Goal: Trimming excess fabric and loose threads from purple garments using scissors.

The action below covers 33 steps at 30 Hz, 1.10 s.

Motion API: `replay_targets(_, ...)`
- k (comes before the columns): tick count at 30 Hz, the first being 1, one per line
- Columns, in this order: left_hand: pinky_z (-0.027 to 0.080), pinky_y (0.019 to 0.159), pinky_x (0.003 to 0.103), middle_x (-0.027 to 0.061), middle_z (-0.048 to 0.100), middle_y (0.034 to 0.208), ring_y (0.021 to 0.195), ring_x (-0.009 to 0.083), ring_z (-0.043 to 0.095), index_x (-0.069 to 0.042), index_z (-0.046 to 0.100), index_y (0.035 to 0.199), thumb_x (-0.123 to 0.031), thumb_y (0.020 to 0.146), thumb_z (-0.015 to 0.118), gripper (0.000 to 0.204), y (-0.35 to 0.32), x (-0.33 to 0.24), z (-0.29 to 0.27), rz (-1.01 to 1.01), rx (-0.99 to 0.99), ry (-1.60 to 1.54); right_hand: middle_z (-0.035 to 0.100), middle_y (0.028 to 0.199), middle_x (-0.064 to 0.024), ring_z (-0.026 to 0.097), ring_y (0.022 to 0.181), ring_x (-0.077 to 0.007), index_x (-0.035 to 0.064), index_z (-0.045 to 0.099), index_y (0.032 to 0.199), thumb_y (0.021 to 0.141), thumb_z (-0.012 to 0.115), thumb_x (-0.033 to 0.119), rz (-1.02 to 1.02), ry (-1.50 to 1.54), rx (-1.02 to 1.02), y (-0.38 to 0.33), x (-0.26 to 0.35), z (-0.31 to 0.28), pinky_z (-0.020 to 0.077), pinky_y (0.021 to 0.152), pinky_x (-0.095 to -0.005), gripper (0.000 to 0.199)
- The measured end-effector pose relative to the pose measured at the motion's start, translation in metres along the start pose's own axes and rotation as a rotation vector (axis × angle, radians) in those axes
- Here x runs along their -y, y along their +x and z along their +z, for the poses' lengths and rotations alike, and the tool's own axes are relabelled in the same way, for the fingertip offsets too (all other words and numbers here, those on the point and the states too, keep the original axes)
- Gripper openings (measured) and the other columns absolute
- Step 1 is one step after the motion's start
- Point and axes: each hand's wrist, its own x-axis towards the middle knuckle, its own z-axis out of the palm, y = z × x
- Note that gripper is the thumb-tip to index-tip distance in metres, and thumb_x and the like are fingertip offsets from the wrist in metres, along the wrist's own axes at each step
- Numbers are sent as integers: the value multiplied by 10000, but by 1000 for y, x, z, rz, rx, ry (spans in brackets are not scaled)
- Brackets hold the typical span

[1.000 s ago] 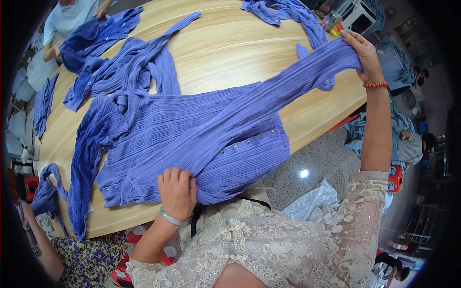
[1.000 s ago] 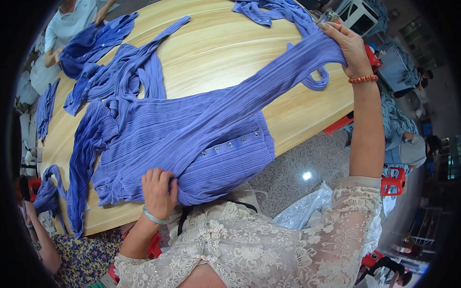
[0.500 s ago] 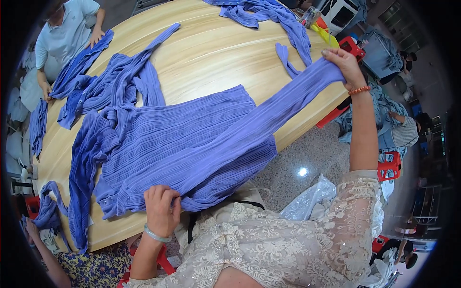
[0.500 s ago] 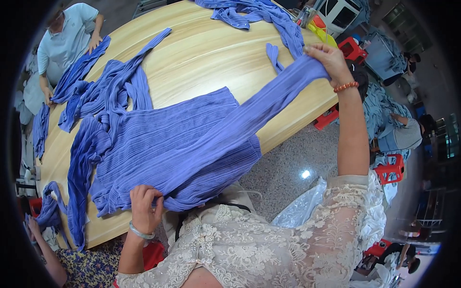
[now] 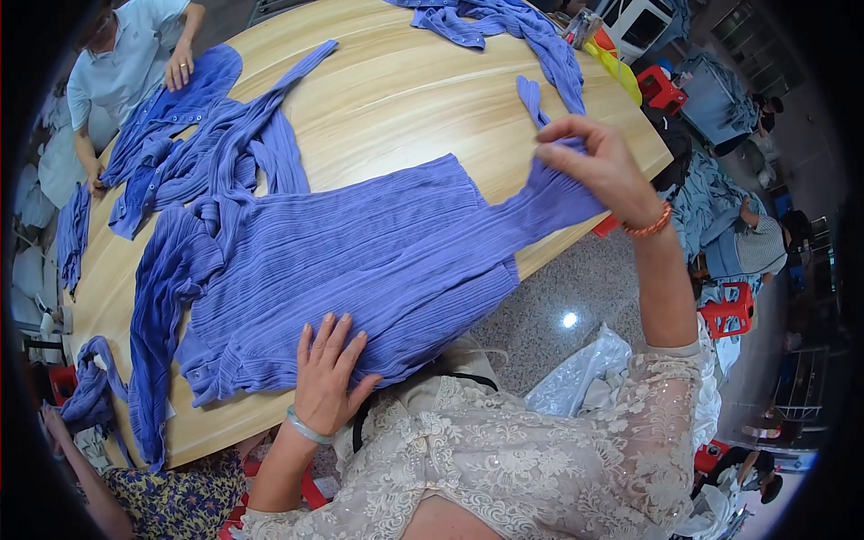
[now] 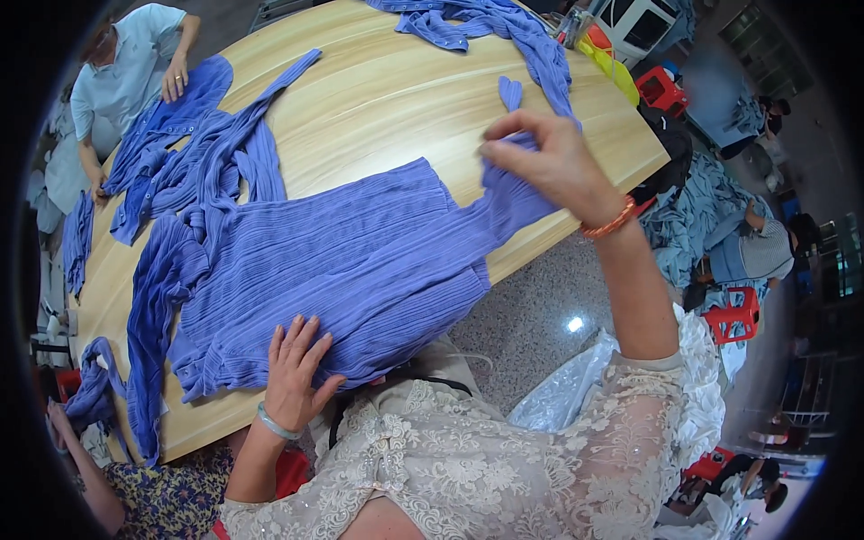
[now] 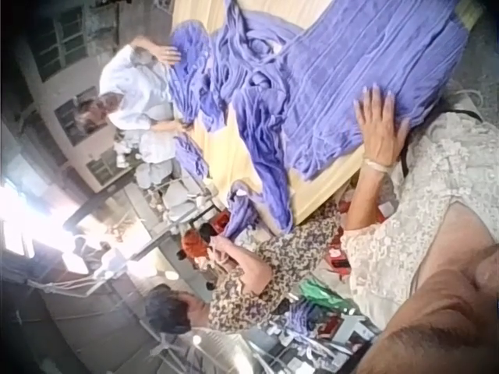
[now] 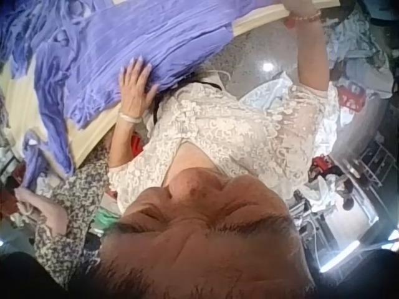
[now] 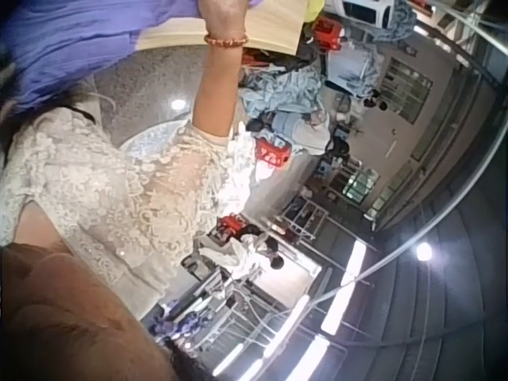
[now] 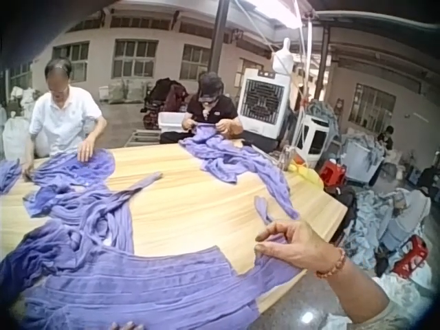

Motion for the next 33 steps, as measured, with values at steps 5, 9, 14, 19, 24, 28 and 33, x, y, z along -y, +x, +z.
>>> replay_targets(5,203,1120,559,199,440,1407,1344,391,361,-48,541,1267,-309,795,729,571,-4,-3,0,-17,-12,-12,674,919,-68,623,892,-138,-11,663,957,811,726,162,-219,-43,232,-7,10,83,496,820,-270,235)
replay_targets(9,208,1119,555,205,452,1388,1334,400,370,-41,545,1254,-301,794,728,560,-8,-3,0,-67,-40,2,686,936,-112,633,931,-178,-9,664,985,814,725,179,-174,19,424,-7,-7,154,496,839,-284,262)
replay_targets(14,236,1109,543,207,458,1378,1320,400,388,-26,518,1282,-276,790,734,593,-18,-3,0,-126,-139,-10,665,854,-88,644,750,-128,-25,619,1105,848,720,252,243,245,711,-17,-8,189,529,701,-261,391)
replay_targets(19,273,1094,533,217,453,1382,1307,406,403,-22,491,1316,-247,780,746,635,-14,-8,0,-145,-229,-70,666,992,-115,656,850,-193,19,634,1112,847,695,162,-275,-91,164,-26,-43,167,537,749,-308,307)
replay_targets(24,250,1113,531,211,409,1438,1348,386,372,-38,487,1335,-293,780,745,663,0,-19,4,13,-134,-5,605,1206,-127,523,1186,-331,78,624,1179,835,685,202,-500,-393,-39,-45,-68,154,406,1025,-437,371)
replay_targets(28,147,1146,541,202,315,1508,1418,359,261,-28,406,1406,-441,803,681,781,6,-14,20,33,73,53,438,1434,-143,347,1368,-336,105,543,1306,878,630,324,-450,-639,13,-54,-103,160,224,1127,-526,489)
replay_targets(33,124,1151,540,190,279,1529,1438,340,219,-20,343,1444,-535,829,608,844,7,-12,18,49,191,69,447,1439,-129,353,1373,-306,113,545,1315,883,617,333,-404,-673,46,-56,-114,155,189,1139,-523,490)
